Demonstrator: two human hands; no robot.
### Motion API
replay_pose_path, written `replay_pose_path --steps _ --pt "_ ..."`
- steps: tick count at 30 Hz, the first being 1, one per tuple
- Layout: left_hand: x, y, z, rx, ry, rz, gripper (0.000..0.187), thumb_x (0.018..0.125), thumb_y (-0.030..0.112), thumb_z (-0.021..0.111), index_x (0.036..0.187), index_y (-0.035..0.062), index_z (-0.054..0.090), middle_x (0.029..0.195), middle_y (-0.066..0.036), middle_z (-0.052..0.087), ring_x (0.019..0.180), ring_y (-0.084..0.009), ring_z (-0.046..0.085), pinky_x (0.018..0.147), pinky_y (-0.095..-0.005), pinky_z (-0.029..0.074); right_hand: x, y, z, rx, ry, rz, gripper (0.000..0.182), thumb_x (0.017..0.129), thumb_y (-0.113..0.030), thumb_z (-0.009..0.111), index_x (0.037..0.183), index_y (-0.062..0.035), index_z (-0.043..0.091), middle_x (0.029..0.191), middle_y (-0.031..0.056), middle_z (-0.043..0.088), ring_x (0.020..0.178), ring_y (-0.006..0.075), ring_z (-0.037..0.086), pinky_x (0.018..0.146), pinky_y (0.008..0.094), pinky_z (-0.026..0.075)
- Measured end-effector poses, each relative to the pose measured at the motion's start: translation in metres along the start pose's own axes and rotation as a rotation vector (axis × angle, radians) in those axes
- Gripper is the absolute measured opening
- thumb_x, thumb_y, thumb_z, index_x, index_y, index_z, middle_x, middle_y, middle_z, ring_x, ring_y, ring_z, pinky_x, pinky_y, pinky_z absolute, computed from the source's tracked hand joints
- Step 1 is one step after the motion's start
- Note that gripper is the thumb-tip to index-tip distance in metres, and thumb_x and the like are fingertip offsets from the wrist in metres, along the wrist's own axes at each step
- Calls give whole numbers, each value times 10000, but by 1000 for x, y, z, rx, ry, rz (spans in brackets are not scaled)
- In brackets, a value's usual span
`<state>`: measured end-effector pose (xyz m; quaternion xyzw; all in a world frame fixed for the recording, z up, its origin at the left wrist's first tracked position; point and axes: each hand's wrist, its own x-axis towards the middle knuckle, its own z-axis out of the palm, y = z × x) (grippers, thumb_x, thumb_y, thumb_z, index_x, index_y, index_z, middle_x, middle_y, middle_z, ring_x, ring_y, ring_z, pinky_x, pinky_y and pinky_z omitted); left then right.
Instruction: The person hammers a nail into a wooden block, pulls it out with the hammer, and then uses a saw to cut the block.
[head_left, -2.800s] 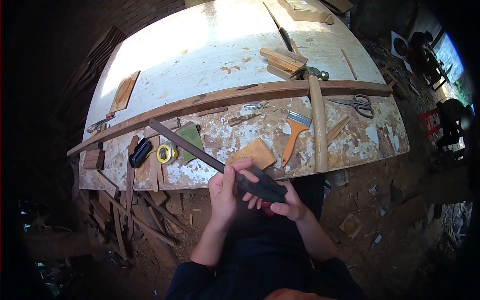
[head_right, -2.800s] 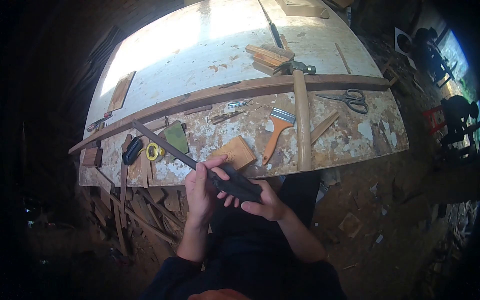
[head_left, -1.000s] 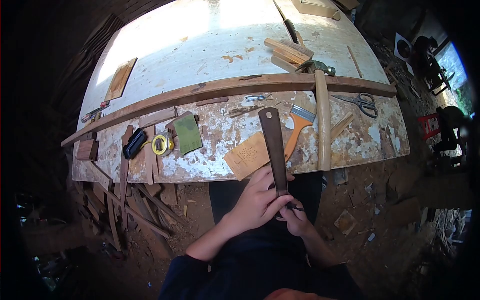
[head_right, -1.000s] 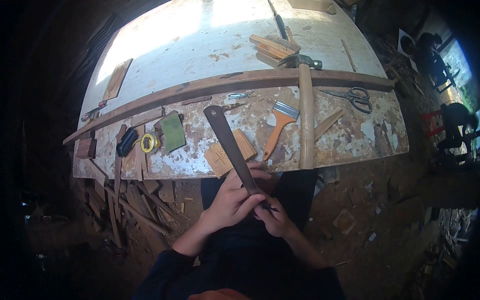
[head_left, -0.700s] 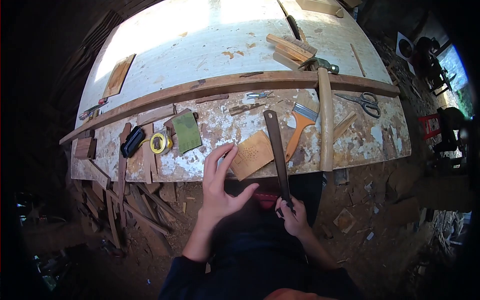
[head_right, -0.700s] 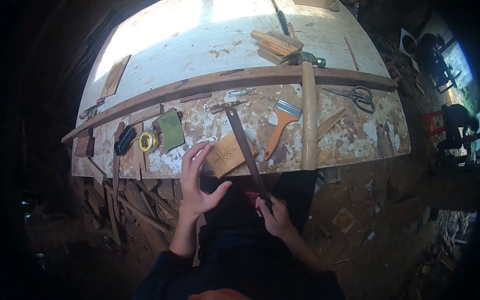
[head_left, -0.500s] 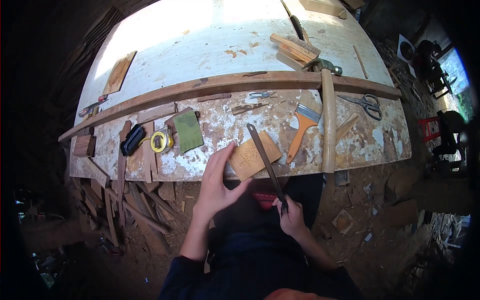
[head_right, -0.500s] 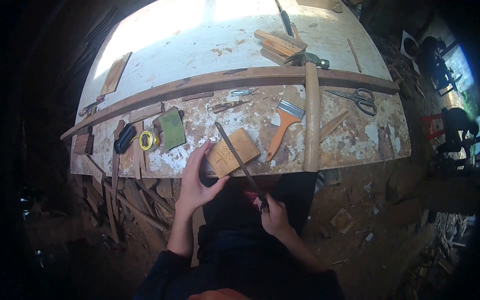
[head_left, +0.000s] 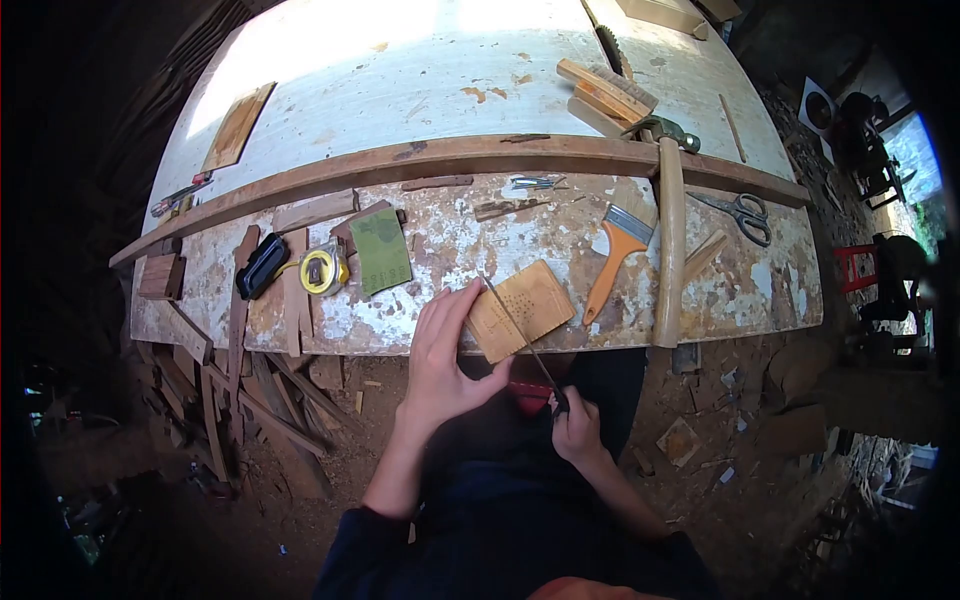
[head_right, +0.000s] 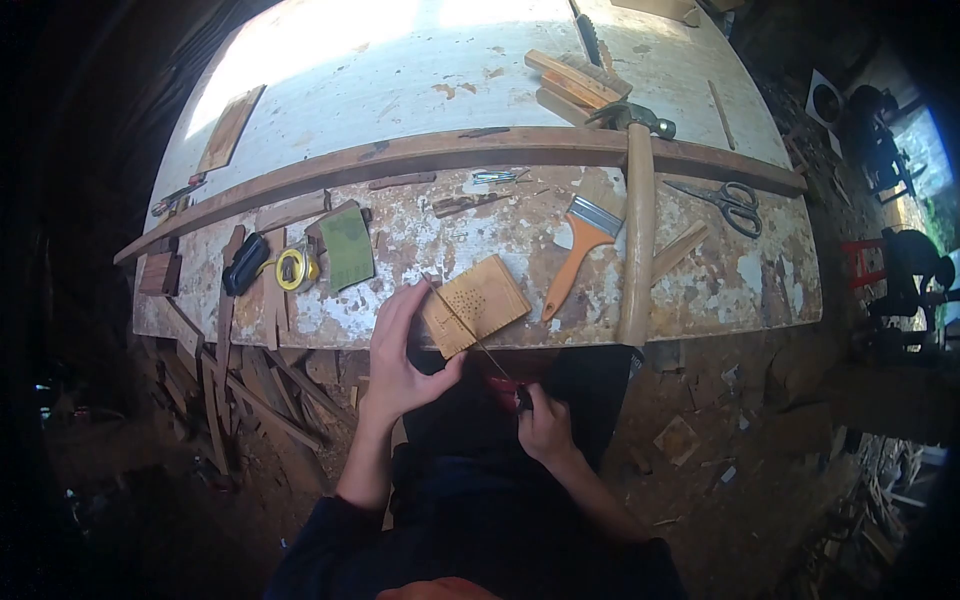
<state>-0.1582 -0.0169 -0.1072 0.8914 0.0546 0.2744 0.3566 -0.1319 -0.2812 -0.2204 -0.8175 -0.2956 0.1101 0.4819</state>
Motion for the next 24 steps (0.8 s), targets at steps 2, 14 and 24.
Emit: replay_pose_path --steps 2,14,24 --pt "1 2 0 -56 24 -28 983 716 227 992 1550 -28 539 1388 -231 654 1302 -375 638 1111 -465 510 0 0 2 -15 10 -17 182 881 112 493 1008 15 579 816 170 670 738 376 727 698 427 574" --pt "-1 -5 6 -75 44 -29 904 705 215 995 1475 -45 598 1312 -224 701 1190 -369 699 1037 -443 556 2 -5 6 -9 52 -41 164 895 91 475 995 24 586 806 168 680 715 354 733 682 410 574" --pt "-3 -6 8 -82 54 -33 896 701 207 990 1472 -40 605 1346 -225 700 1220 -371 697 1082 -459 540 2 -3 6 17 47 10 160 884 74 541 1020 16 604 823 188 693 755 407 730 686 458 574"
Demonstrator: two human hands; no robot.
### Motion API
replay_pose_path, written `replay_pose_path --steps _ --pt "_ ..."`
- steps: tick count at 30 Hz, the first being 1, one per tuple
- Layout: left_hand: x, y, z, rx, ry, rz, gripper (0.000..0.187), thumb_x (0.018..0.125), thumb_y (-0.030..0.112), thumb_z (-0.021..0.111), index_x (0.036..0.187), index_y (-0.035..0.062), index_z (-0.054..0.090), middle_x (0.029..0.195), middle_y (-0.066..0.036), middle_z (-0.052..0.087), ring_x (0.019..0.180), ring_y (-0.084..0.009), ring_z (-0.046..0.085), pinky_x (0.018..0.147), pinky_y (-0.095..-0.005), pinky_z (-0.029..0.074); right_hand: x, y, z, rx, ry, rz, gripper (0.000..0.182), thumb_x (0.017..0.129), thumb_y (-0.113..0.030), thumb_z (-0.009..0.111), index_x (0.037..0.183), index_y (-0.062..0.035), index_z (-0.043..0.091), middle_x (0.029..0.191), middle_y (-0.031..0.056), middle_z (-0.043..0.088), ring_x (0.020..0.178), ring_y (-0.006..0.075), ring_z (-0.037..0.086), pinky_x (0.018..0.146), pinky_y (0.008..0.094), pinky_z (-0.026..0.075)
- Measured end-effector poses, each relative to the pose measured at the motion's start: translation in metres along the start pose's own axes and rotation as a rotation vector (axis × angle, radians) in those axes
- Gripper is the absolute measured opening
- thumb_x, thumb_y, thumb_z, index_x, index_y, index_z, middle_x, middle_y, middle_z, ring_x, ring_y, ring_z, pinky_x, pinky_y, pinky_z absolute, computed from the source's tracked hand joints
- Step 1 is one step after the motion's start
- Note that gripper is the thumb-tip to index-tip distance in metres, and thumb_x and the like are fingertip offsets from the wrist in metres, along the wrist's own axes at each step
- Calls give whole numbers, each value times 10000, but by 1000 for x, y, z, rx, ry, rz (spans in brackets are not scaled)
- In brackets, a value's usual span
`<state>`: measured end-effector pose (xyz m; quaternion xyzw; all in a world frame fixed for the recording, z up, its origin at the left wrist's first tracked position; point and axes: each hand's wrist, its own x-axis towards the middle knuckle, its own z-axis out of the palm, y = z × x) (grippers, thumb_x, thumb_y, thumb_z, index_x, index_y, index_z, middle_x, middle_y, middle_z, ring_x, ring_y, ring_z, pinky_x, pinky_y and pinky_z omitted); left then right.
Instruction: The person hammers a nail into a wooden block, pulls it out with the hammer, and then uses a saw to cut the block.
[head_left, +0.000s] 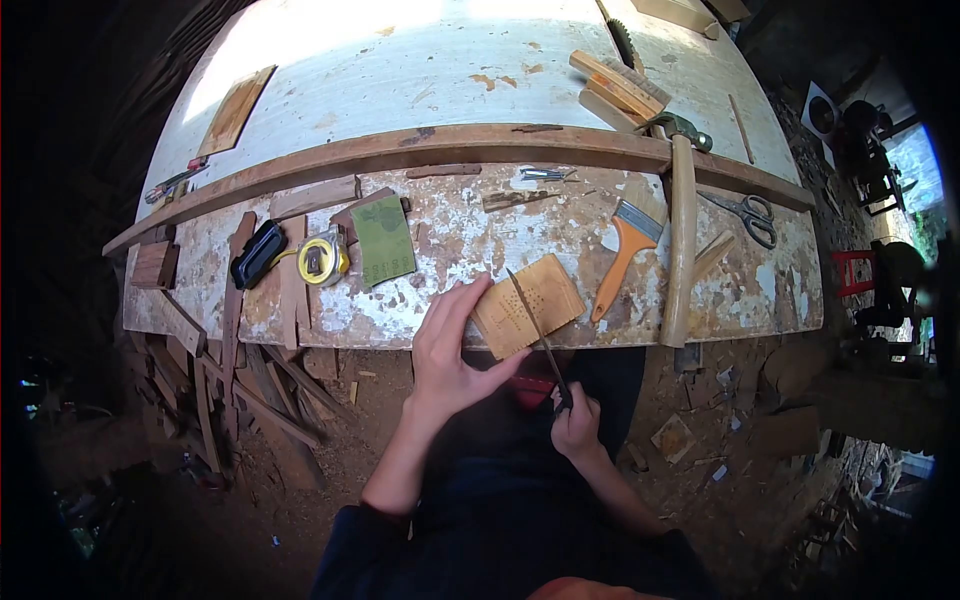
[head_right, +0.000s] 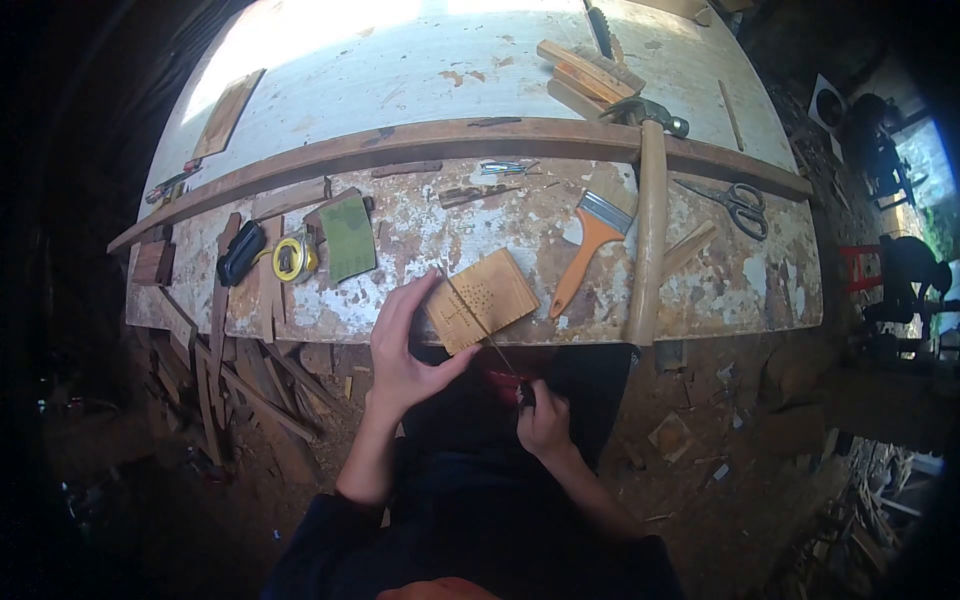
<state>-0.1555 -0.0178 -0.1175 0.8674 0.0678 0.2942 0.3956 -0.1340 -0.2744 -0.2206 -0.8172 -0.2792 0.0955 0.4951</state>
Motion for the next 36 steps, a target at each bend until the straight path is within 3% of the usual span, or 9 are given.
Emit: replay_pose_path --steps 5,9,13,16,18,25,29,32,36 --pt "2 -5 -13 -62 -42 24 888 703 175 948 1488 -38 592 1377 -223 696 1256 -373 688 1176 -526 469 0 2 -4 20 21 69 98 929 40 585 1018 8 609 837 195 711 776 425 741 687 472 575" --pt "4 -2 -29 -101 -54 -26 1004 686 186 949 1567 -17 512 1395 -217 676 1334 -374 643 1223 -544 417 -1 4 -6 60 45 107 51 966 21 586 1013 12 606 836 193 711 777 414 746 689 457 576" --pt "0 -4 -17 -10 -112 -36 1024 767 149 952 1635 -9 433 1605 -236 507 1492 -367 511 1250 -524 389 1 2 -8 76 43 105 38 976 25 585 1008 20 603 839 197 711 776 416 745 692 455 578" --pt "3 -8 -24 -58 -221 -51 1067 781 152 964 1662 -13 385 1672 -237 432 1573 -372 416 1269 -506 371 4 -3 -10 72 51 64 47 967 39 573 1002 24 601 845 199 713 777 419 746 692 455 578" --pt "4 -4 -29 -59 -220 -79 1167 732 207 1005 1674 -15 353 1679 -239 424 1585 -379 404 1278 -505 359 2 -2 -10 73 54 76 56 956 47 571 999 25 599 844 198 712 781 420 746 694 455 578" --pt "-1 37 1 108 2 -135 1389 603 350 1074 1690 -10 288 1699 -269 350 1602 -458 330 1290 -525 335 4 -2 -6 71 36 72 79 939 59 568 1001 23 602 840 192 708 787 422 744 701 463 581" --pt "-4 39 30 299 195 -159 1344 655 387 1036 1697 9 276 1677 -275 359 1616 -481 269 1322 -612 207 4 -2 -7 93 34 67 102 929 67 562 1013 25 604 854 197 713 794 423 744 708 467 583" --pt "3 40 22 279 95 -148 1321 667 340 1006 1704 11 257 1704 -274 331 1641 -487 207 1330 -648 124 1 2 -9 96 37 82 119 917 73 562 1018 28 604 860 201 714 797 425 744 709 469 582" --pt "17 42 -15 288 -150 -134 1344 644 286 994 1714 19 227 1697 -278 321 1635 -539 159 1307 -699 123 1 3 -13 89 42 66 149 890 77 565 1025 28 606 854 201 708 797 432 740 705 477 579"
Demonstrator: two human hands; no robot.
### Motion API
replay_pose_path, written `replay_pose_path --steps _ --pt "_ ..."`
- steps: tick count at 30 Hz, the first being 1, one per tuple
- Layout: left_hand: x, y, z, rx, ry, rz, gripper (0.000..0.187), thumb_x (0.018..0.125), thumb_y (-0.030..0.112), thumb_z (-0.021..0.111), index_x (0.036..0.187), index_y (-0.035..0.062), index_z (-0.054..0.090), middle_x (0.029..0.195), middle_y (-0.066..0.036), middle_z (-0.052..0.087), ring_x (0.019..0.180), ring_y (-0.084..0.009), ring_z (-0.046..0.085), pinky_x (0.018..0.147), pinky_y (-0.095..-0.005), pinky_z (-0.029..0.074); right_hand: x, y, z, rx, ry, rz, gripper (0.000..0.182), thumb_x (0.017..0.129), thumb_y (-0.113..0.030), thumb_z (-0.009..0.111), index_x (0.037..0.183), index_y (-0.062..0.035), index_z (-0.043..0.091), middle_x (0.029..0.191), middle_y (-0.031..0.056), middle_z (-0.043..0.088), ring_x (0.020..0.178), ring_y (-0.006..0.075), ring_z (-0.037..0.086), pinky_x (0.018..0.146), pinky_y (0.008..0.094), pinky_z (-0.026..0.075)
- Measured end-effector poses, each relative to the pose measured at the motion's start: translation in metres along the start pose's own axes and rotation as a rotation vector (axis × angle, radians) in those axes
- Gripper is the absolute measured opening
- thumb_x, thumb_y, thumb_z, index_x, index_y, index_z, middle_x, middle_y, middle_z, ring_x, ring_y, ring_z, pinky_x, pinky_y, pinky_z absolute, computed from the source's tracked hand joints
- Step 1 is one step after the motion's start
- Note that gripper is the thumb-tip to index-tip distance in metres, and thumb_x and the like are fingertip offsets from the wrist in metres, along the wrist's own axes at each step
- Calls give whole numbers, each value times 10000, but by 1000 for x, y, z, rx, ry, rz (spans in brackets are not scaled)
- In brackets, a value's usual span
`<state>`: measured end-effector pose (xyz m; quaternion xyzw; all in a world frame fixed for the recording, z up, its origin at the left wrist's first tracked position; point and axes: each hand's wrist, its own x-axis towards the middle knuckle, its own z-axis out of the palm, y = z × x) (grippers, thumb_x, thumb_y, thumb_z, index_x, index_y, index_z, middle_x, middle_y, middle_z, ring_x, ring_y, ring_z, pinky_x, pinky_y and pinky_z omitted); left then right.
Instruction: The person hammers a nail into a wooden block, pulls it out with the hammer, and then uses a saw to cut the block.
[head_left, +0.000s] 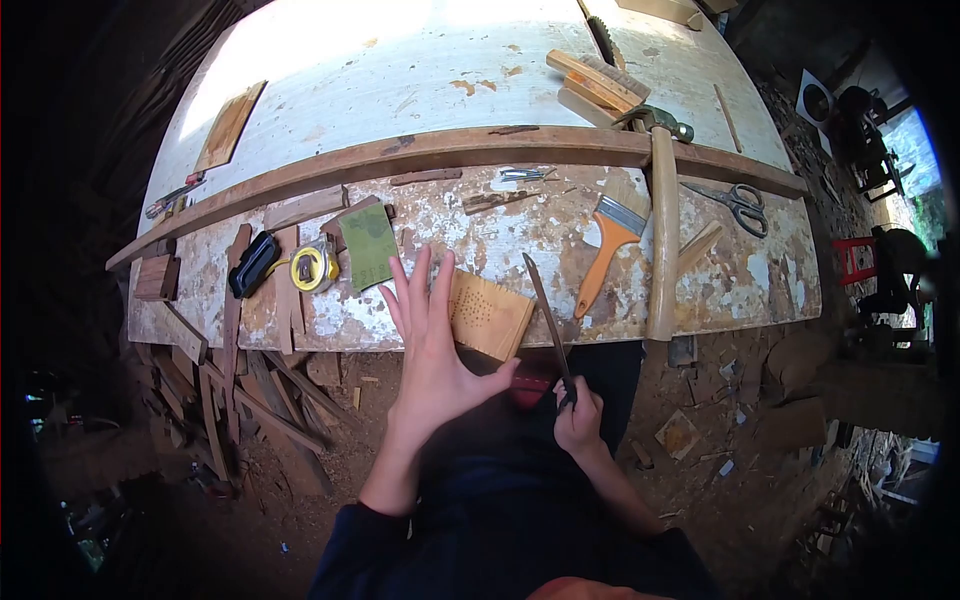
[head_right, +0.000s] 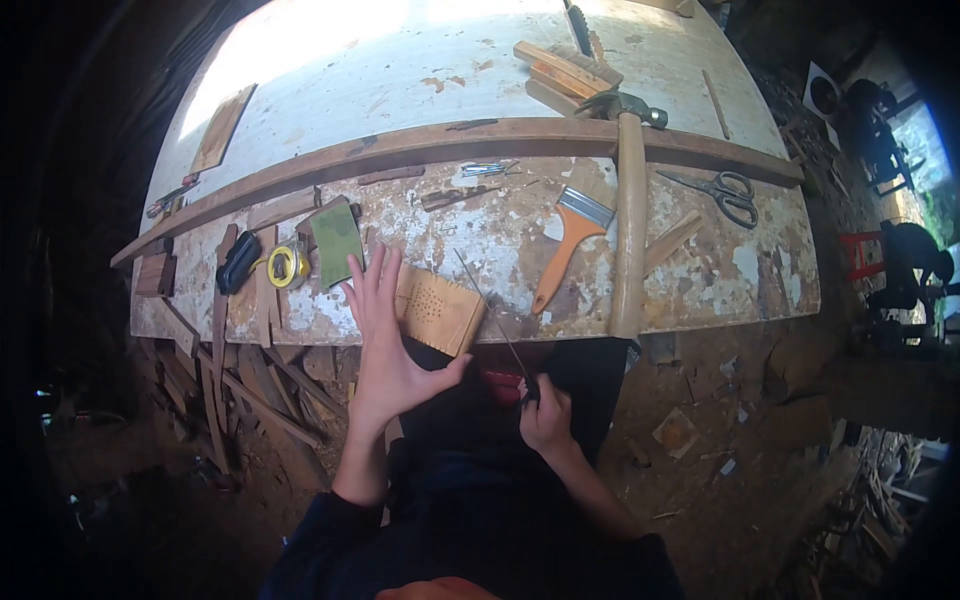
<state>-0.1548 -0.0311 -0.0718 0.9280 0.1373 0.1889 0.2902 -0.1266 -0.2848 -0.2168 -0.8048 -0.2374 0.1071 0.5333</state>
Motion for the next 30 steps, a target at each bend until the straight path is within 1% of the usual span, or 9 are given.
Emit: replay_pose_path --steps 2,5,6,9,12,16,19,22,30 --pt "-2 -5 -14 -7 -83 -22 1353 649 297 997 1721 22 217 1697 -276 325 1632 -530 182 1311 -690 124 -1 2 0 5 2 -7 167 878 75 569 1033 27 608 848 206 701 797 441 734 700 483 576" --pt "-11 -16 -18 -134 -77 -57 1355 661 307 992 1722 10 202 1706 -277 313 1624 -505 227 1321 -663 133 -1 5 4 11 6 -42 192 866 68 577 1048 22 615 842 224 688 793 459 721 690 496 569" --pt "-12 -17 -16 -244 -84 -109 1354 664 325 991 1720 4 206 1686 -274 367 1588 -457 342 1332 -628 160 -1 6 7 7 14 -67 200 862 66 579 1053 19 618 841 230 685 789 464 717 685 500 567" --pt "-13 -24 -8 -136 -65 -13 1333 661 331 985 1712 0 235 1634 -253 459 1533 -426 445 1332 -601 207 -2 6 10 8 -20 -82 217 853 62 582 1059 12 625 843 239 679 771 474 705 673 514 559" --pt "-7 -34 0 -176 -77 70 1319 673 346 977 1719 2 251 1608 -265 506 1532 -413 472 1302 -534 319 -4 2 14 2 -25 -109 232 844 62 584 1065 7 630 839 235 676 751 476 696 665 523 554" --pt "1 -37 6 -215 -71 150 1282 680 331 975 1708 0 286 1626 -262 481 1526 -413 474 1278 -520 362 0 -1 15 -13 -6 -125 243 838 62 587 1068 2 637 831 232 672 742 475 692 665 530 554" --pt "3 -34 3 -267 -45 116 1289 648 331 1010 1692 8 325 1522 -241 552 1446 -425 521 1265 -549 357 1 0 14 -54 0 -148 244 835 61 586 1065 0 641 831 233 672 744 472 695 668 527 559" --pt "0 -36 -1 -271 -21 71 1362 608 357 1059 1698 8 320 1485 -227 577 1410 -420 540 1216 -530 411 3 -8 13 -118 -7 -159 151 873 103 536 982 25 604 815 189 686 744 416 724 680 460 570" --pt "-3 -50 8 -304 55 92 1429 566 398 1080 1707 9 314 1454 -199 637 1355 -385 588 1172 -519 446 6 -15 12 -149 -14 -158 135 881 88 548 988 27 603 801 186 676 736 408 725 669 454 565"
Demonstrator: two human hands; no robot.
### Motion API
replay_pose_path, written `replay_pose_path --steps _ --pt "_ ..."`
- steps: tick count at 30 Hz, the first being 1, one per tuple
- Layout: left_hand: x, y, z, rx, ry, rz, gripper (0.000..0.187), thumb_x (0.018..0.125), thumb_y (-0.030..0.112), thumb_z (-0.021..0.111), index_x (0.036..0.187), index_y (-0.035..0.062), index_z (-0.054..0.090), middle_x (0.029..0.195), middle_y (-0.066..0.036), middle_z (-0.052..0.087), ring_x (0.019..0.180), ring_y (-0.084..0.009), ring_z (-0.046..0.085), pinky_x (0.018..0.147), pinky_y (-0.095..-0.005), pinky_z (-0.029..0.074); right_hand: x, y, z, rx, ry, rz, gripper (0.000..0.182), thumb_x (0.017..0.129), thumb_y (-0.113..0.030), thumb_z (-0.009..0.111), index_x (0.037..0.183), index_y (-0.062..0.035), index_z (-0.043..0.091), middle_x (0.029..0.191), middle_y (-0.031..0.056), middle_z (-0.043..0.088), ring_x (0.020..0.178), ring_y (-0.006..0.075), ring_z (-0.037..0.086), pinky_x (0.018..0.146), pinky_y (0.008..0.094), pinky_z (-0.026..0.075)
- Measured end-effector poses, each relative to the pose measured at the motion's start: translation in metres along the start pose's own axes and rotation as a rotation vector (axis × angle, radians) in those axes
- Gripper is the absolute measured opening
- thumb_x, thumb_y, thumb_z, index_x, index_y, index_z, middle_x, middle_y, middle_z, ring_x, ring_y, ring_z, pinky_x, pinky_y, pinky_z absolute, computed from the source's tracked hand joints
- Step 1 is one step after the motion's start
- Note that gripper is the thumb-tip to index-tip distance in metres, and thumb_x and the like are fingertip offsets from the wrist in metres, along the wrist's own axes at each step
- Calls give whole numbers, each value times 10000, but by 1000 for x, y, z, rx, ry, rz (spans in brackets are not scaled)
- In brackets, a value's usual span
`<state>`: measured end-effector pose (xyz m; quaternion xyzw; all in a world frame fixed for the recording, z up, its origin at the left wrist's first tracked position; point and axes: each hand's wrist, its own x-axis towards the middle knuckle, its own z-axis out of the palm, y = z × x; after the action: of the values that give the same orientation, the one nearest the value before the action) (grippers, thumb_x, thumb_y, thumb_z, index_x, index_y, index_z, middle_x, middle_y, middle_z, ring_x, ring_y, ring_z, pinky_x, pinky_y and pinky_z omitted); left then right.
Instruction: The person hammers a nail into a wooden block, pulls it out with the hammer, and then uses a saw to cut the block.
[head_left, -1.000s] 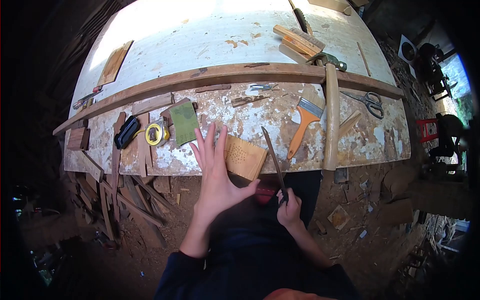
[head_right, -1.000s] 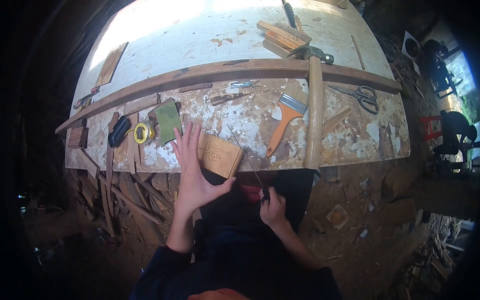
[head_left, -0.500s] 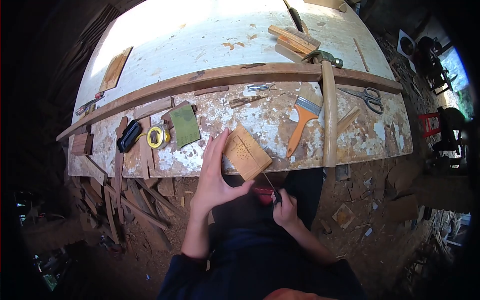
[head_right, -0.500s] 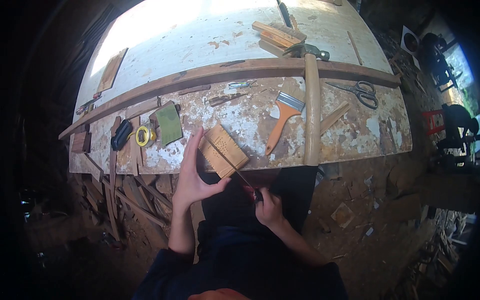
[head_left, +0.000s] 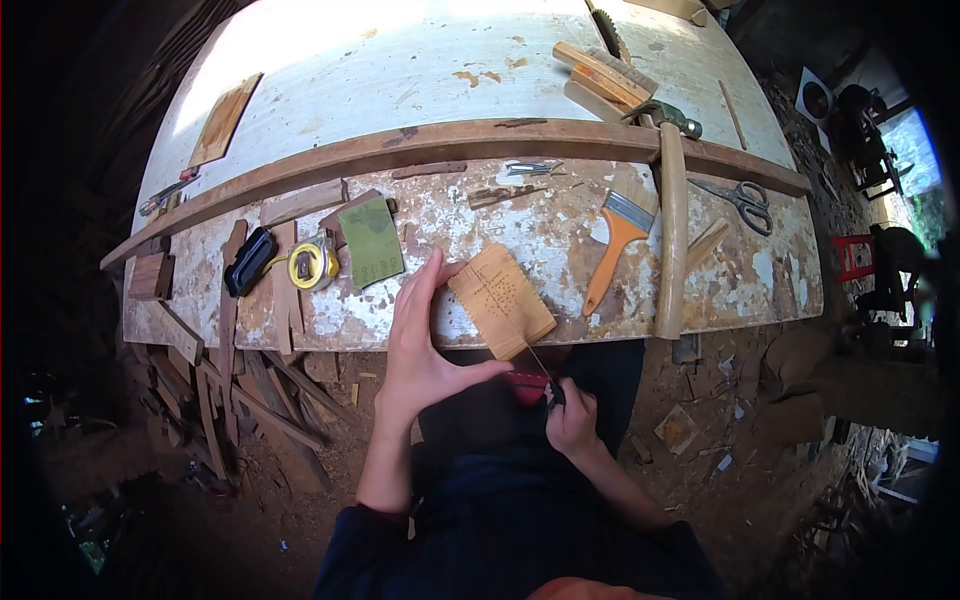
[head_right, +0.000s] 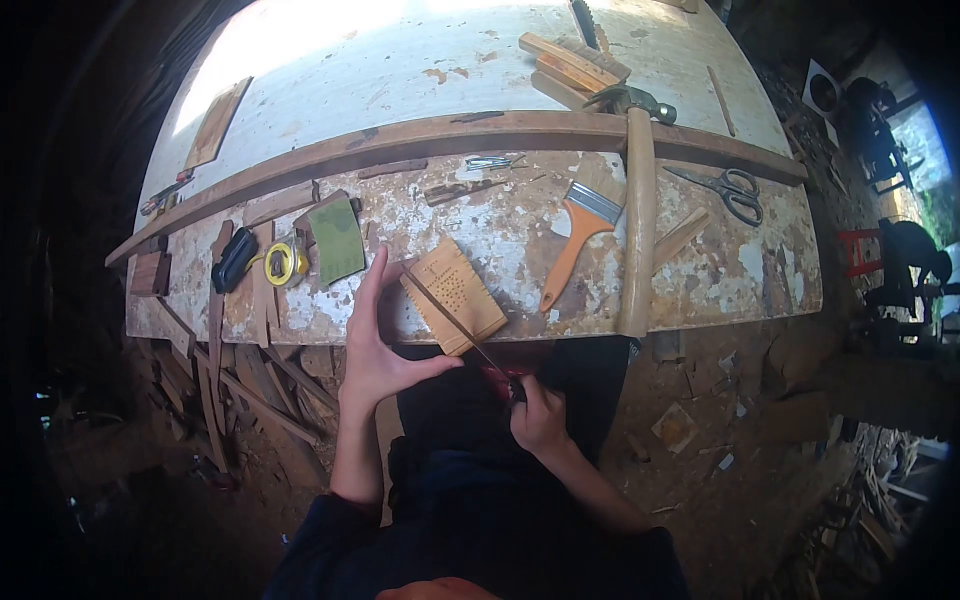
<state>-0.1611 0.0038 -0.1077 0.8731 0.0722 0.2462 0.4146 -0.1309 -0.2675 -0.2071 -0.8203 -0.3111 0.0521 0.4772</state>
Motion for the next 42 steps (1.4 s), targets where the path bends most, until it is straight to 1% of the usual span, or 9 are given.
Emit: replay_pose_path --steps 13,22,25,28,31,34,37,40,42 --pt "6 1 -1 -27 -1 5 1403 543 365 1081 1686 -5 357 1402 -196 663 1278 -365 635 1120 -491 483 -9 -8 -12 -29 -56 91 134 851 59 573 972 5 592 766 192 669 709 433 714 654 502 571" --pt "6 -1 -3 -5 -55 -36 1440 532 392 1094 1699 25 336 1517 -204 597 1383 -347 599 1192 -493 455 3 7 -13 -26 -125 64 137 866 48 585 995 2 586 768 211 658 720 460 704 645 516 550" --pt "7 1 -4 15 -51 -18 1415 543 384 1089 1694 27 348 1502 -201 608 1383 -355 598 1192 -495 454 9 -14 -23 -50 -166 114 146 865 87 500 972 14 568 802 175 650 744 405 722 691 426 566" --pt "7 2 -3 56 -29 18 1390 559 383 1081 1689 22 358 1512 -205 597 1385 -361 596 1193 -496 453 -11 7 -19 -85 -168 121 144 879 89 497 979 15 570 795 174 642 730 397 714 685 420 561" --pt "9 1 -4 16 -48 4 1382 564 381 1076 1688 18 359 1535 -208 574 1395 -365 590 1198 -497 448 -12 10 -20 -48 -160 129 154 889 20 610 1042 14 609 811 233 687 765 466 720 688 529 563" --pt "8 3 -3 -10 -37 -27 1341 562 387 1060 1659 -5 396 1424 -231 651 1347 -422 604 1247 -575 390 -5 -11 -29 -42 -224 235 190 881 24 606 1071 22 620 828 234 699 786 469 726 708 517 577" --pt "7 5 -2 -4 -17 -29 1333 566 380 1059 1657 -6 397 1429 -228 651 1343 -419 612 1250 -575 388 -2 -16 -30 -44 -239 266 196 878 36 597 1073 31 619 848 238 709 806 475 728 722 510 582" --pt "8 3 -1 -24 -13 -26 1326 571 369 1057 1658 -8 398 1414 -222 656 1330 -411 622 1250 -569 389 -39 36 -22 -49 -259 257 181 902 30 602 1082 34 616 865 242 715 826 485 723 730 503 578" --pt "11 3 0 -16 -3 -12 1328 567 371 1057 1656 -10 399 1408 -224 659 1332 -413 620 1247 -570 393 -15 10 -25 22 -243 235 161 915 22 607 1075 30 617 872 243 715 830 481 726 729 503 576"
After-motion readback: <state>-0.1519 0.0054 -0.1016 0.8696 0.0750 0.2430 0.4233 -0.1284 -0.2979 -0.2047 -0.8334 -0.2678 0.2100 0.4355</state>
